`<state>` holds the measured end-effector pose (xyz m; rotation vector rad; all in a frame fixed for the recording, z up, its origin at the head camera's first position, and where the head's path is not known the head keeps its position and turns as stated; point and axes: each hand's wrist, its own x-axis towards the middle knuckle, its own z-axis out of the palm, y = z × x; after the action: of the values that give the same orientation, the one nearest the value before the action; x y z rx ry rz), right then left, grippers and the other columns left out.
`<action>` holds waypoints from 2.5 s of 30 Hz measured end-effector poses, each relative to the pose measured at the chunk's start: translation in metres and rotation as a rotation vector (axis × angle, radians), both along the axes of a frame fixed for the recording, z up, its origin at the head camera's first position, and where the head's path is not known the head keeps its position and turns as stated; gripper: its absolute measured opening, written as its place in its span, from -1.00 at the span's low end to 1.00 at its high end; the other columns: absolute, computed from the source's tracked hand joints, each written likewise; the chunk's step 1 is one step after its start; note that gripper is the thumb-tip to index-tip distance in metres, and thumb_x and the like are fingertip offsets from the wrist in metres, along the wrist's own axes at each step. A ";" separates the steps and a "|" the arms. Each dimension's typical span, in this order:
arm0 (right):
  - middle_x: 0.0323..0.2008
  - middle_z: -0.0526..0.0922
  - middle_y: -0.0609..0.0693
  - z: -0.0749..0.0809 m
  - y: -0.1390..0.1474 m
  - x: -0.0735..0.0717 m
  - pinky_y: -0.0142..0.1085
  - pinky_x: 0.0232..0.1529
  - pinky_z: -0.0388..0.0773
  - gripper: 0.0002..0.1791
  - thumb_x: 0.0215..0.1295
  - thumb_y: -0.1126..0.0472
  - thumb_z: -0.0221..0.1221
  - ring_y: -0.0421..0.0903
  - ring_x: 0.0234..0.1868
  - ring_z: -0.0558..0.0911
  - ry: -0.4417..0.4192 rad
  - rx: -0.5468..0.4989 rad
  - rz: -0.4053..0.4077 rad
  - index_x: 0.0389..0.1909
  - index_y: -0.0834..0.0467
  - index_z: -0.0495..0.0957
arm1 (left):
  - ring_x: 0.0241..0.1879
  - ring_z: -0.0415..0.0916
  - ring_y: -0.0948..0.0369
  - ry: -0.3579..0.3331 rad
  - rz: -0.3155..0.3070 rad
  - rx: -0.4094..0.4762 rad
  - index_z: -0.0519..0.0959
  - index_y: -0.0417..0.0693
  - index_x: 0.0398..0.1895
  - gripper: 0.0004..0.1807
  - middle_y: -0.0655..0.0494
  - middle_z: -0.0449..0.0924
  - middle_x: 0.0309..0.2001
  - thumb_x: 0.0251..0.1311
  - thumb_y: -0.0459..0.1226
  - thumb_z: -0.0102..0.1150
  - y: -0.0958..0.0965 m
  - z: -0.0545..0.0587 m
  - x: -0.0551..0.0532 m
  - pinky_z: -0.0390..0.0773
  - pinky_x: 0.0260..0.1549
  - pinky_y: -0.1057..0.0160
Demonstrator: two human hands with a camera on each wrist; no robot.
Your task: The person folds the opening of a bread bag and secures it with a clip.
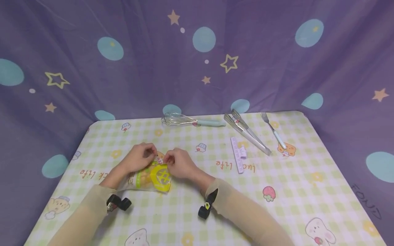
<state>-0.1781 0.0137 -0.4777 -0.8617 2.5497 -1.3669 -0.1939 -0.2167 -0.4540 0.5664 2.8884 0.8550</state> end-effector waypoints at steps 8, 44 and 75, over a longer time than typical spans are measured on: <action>-0.32 0.66 -0.02 0.001 0.002 -0.001 -0.45 -0.26 0.59 -0.72 0.18 0.50 0.20 -0.23 -0.33 0.60 0.010 0.019 -0.026 -0.29 0.09 0.76 | -0.30 0.52 0.16 0.022 -0.005 -0.010 0.73 0.00 -0.30 -0.89 0.12 0.69 -0.35 0.25 -0.36 0.25 -0.001 -0.002 -0.002 0.52 -0.16 0.11; -0.47 0.72 -0.06 0.006 -0.001 -0.009 -0.48 -0.42 0.46 -0.90 0.38 0.19 0.37 -0.26 -0.51 0.52 -0.104 0.063 -0.067 -0.32 0.12 0.79 | -0.19 0.61 0.09 0.056 -0.033 -0.041 0.78 -0.05 -0.25 -0.84 0.06 0.73 -0.28 0.23 -0.41 0.26 -0.008 0.000 -0.003 0.60 -0.02 0.01; -0.52 0.70 -0.12 0.001 0.000 -0.012 -0.44 -0.42 0.41 -0.89 0.39 0.20 0.39 -0.22 -0.52 0.51 -0.239 0.044 -0.113 -0.35 0.08 0.82 | -0.19 0.78 0.07 0.011 0.025 -0.095 0.83 -0.09 -0.18 -0.89 -0.02 0.84 -0.20 0.41 -0.37 0.32 -0.026 0.014 -0.007 0.76 -0.08 0.01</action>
<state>-0.1904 0.0137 -0.4769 -0.5192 2.4651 -1.3464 -0.2007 -0.2424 -0.4400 0.5290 2.9326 0.7150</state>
